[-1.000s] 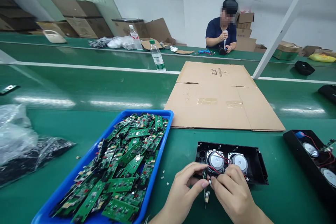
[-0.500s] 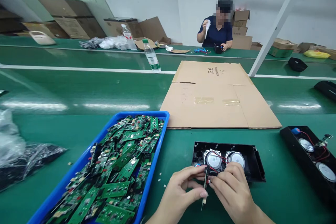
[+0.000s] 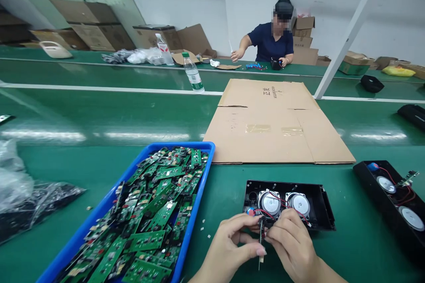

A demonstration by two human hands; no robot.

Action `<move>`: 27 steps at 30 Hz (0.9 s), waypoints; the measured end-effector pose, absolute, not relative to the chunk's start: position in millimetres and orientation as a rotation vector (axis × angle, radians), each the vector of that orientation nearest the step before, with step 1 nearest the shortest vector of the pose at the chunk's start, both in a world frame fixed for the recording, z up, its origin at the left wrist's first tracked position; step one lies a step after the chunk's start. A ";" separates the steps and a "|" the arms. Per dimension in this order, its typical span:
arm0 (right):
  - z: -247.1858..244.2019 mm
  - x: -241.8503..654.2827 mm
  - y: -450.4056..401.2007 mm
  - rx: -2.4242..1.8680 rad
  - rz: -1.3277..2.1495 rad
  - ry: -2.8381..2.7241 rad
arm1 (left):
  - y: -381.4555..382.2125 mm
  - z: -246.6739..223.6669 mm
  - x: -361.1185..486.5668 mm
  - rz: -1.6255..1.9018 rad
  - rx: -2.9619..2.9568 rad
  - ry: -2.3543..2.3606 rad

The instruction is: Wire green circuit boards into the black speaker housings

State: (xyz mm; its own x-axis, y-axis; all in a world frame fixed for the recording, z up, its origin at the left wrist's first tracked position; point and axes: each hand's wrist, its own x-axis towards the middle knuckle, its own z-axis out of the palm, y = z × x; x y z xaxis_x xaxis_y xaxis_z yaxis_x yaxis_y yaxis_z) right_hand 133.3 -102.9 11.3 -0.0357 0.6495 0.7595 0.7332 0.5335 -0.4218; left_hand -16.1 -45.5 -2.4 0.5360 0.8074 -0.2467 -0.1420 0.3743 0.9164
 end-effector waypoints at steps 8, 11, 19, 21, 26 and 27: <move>28.6 190.5 -111.7 -1.519 -0.028 -1.730 | -44.9 -3.0 -17.0 0.684 1.079 0.682; 25.2 210.4 -117.4 -1.917 0.101 -1.673 | -45.4 8.6 -17.9 0.680 1.135 0.720; 34.2 181.6 -116.1 -1.946 0.851 -1.605 | -48.2 10.9 -14.7 0.822 1.288 0.712; 35.6 179.4 -114.8 -1.764 0.934 -1.539 | -49.9 6.2 -14.1 0.873 1.322 0.754; 30.6 180.8 -111.1 -1.604 0.924 -1.602 | -53.9 -8.3 -11.5 0.981 1.416 0.851; 29.4 180.4 -110.4 -1.601 0.885 -1.630 | -54.4 -10.2 -11.0 0.991 1.435 0.854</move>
